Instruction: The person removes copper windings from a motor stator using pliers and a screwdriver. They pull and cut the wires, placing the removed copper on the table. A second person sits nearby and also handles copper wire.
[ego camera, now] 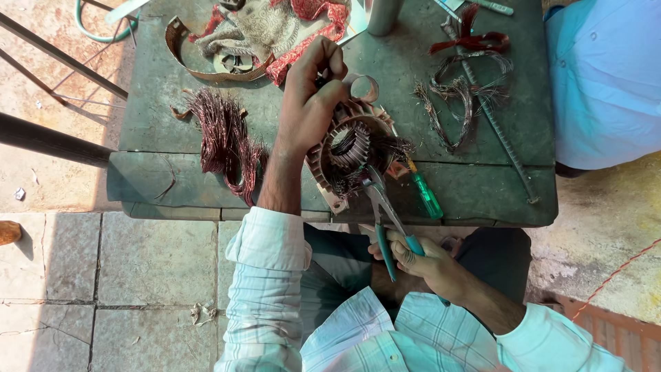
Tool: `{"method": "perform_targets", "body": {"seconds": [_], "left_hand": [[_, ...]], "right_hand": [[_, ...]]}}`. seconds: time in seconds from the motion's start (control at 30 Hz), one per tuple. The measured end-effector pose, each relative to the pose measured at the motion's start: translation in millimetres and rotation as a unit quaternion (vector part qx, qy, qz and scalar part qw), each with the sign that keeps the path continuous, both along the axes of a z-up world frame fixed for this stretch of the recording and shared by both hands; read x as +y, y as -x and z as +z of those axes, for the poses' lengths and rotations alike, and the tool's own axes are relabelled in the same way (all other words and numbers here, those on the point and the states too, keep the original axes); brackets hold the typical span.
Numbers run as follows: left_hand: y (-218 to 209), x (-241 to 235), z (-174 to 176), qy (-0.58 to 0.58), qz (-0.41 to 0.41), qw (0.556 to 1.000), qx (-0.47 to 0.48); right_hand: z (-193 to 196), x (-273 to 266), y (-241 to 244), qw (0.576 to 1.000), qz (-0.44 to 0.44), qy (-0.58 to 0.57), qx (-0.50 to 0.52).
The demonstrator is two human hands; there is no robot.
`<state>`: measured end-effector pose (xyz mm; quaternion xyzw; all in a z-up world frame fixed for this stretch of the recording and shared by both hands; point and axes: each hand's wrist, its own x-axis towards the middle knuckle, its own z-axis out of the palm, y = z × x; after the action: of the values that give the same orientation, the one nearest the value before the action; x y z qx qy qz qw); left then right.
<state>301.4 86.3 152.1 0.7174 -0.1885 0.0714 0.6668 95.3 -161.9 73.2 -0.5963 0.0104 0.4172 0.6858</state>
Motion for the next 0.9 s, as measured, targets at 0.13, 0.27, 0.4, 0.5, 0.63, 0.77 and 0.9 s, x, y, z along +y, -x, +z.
{"method": "perform_targets", "body": {"seconds": [0.13, 0.27, 0.4, 0.5, 0.63, 0.77, 0.9], "left_hand": [[-13.4, 5.1, -7.4, 0.069, -0.034, 0.997, 0.024], [-22.3, 8.1, -12.5, 0.094, -0.045, 0.994, 0.029], [-27.2, 10.2, -18.2, 0.113, -0.059, 0.991, 0.03], [-33.1, 10.1, -22.5, 0.139, -0.071, 0.988, 0.022], [-38.7, 12.0, -30.0, 0.152, -0.076, 0.985, 0.021], [-39.9, 13.5, -35.3, 0.156, -0.077, 0.985, 0.018], [-43.2, 16.4, -39.5, 0.15, -0.072, 0.986, 0.021]], "right_hand": [[12.7, 7.6, -2.2, 0.997, -0.033, -0.017, 0.072], [16.4, 19.1, 0.2, 0.998, -0.035, 0.054, -0.009], [14.7, 28.7, 3.7, 0.993, -0.044, 0.086, -0.064], [10.9, 37.2, 6.9, 0.991, -0.086, 0.054, -0.089], [-1.5, 43.8, 4.3, 0.975, -0.1, 0.092, -0.178], [-17.5, 54.2, -4.7, 0.958, -0.123, 0.088, -0.245], [-26.1, 55.5, -12.3, 0.921, -0.143, 0.176, -0.317]]}}
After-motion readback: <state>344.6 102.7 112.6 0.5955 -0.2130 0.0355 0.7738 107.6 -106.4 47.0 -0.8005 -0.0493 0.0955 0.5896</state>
